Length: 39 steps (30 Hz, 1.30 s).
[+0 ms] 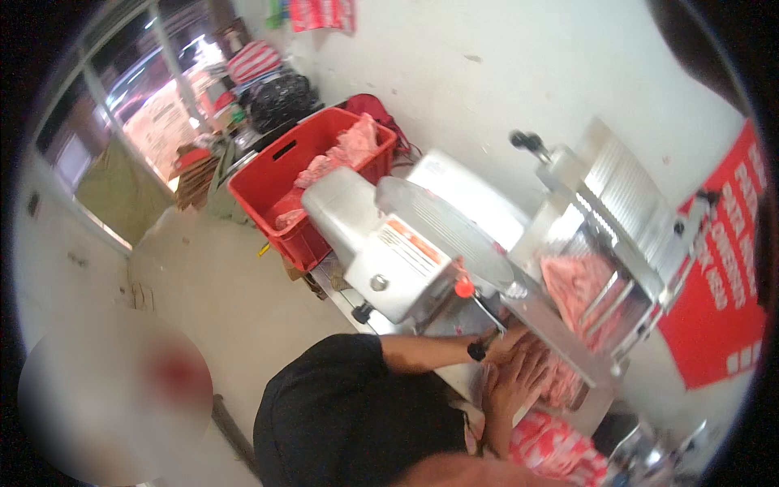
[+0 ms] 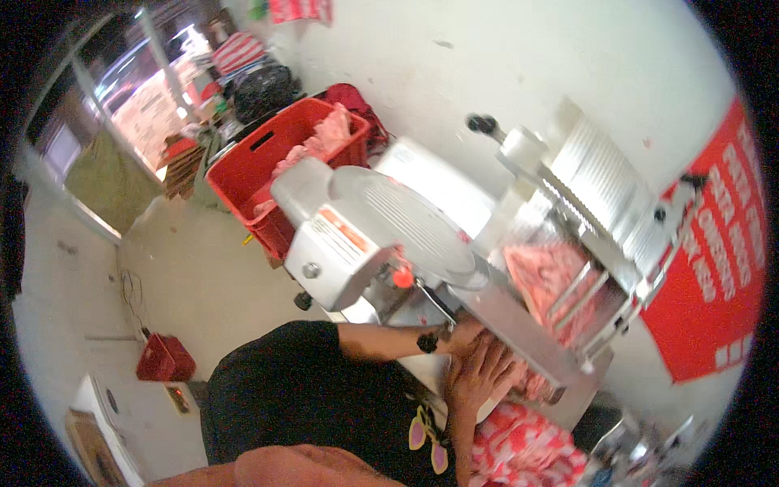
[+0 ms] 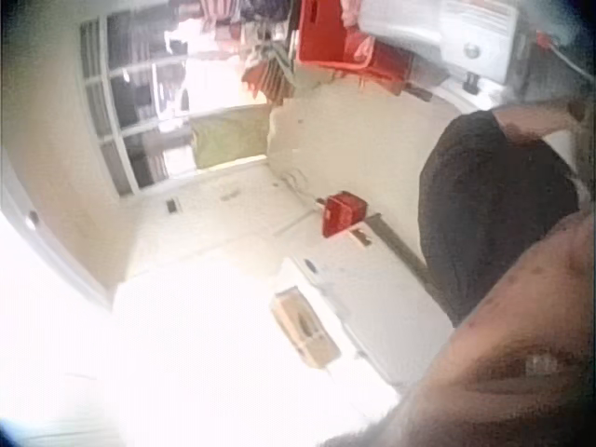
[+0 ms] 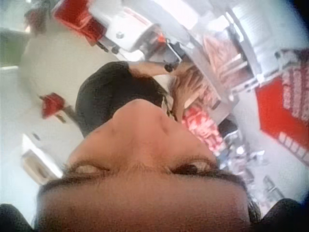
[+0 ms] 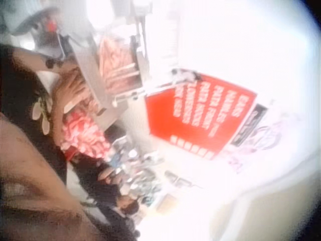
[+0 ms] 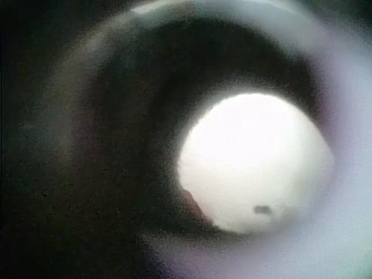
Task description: The person operates a vertical meat slicer to process large pieces of raw pork. They place the meat on the machine's carriage, push it through the blade, and then remove the sliced portions, placing them into a red plastic crate. The process is repeated continuously with multiple pieces of meat.
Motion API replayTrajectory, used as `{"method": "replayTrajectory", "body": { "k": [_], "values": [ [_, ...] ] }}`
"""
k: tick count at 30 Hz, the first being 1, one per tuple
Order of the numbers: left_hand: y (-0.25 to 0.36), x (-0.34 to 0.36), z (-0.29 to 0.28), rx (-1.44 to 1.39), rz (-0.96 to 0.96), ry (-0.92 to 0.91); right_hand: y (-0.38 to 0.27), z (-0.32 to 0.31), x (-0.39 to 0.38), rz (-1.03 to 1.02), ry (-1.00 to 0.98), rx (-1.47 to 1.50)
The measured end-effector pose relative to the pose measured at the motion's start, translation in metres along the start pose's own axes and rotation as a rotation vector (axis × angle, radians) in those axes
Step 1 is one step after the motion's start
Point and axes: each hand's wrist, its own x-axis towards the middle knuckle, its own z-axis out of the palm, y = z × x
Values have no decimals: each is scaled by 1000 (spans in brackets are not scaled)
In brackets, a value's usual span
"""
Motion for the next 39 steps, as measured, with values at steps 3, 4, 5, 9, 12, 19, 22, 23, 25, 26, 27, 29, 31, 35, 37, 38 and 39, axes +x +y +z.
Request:
{"method": "replayTrajectory", "body": {
  "k": [3,4,5,9,12,19,22,23,25,26,27,29,31,35,37,38,39],
  "values": [
    [-44,-8,-6,-539,-535,107,3,-4,14,-40,-147,-261],
    [-57,-9,-4,-718,-679,138,12,-17,6,-29,-176,-253],
    [-69,-4,-14,-850,-766,163,3,-24,6,-2,-194,-242],
    [-89,12,-24,-1093,-791,174,-14,-13,17,63,-207,-270],
    [-94,12,-21,-1167,-786,166,-20,-13,10,152,-221,-253],
    [-89,17,-16,-1235,-768,113,-18,-8,-22,121,-235,-310],
    [-88,12,-14,-1240,-775,98,-21,-11,-18,116,-219,-287],
    [-89,9,-15,-1238,-781,93,-21,-10,-17,119,-221,-281],
    [-89,4,-19,-1233,-789,91,-18,-5,-18,101,-186,-277],
    [-88,2,-19,-1236,-794,85,-10,4,-23,86,-147,-280],
    [-88,1,-19,-1237,-798,75,-3,12,-27,71,-107,-283],
    [-89,-1,-18,-1241,-804,72,-3,9,-21,51,-117,-292],
    [-89,-3,-16,-1244,-806,69,-3,6,-16,44,-130,-295],
    [-87,-5,-16,-1259,-814,76,-1,7,-15,47,-149,-307],
    [-87,-7,-18,-1267,-814,81,-3,5,-14,56,-157,-290],
    [-87,-7,-18,-1273,-816,85,-6,2,-12,67,-165,-267],
    [-86,-6,-18,-1275,-818,86,-9,-1,-10,77,-172,-243]
  ]
}}
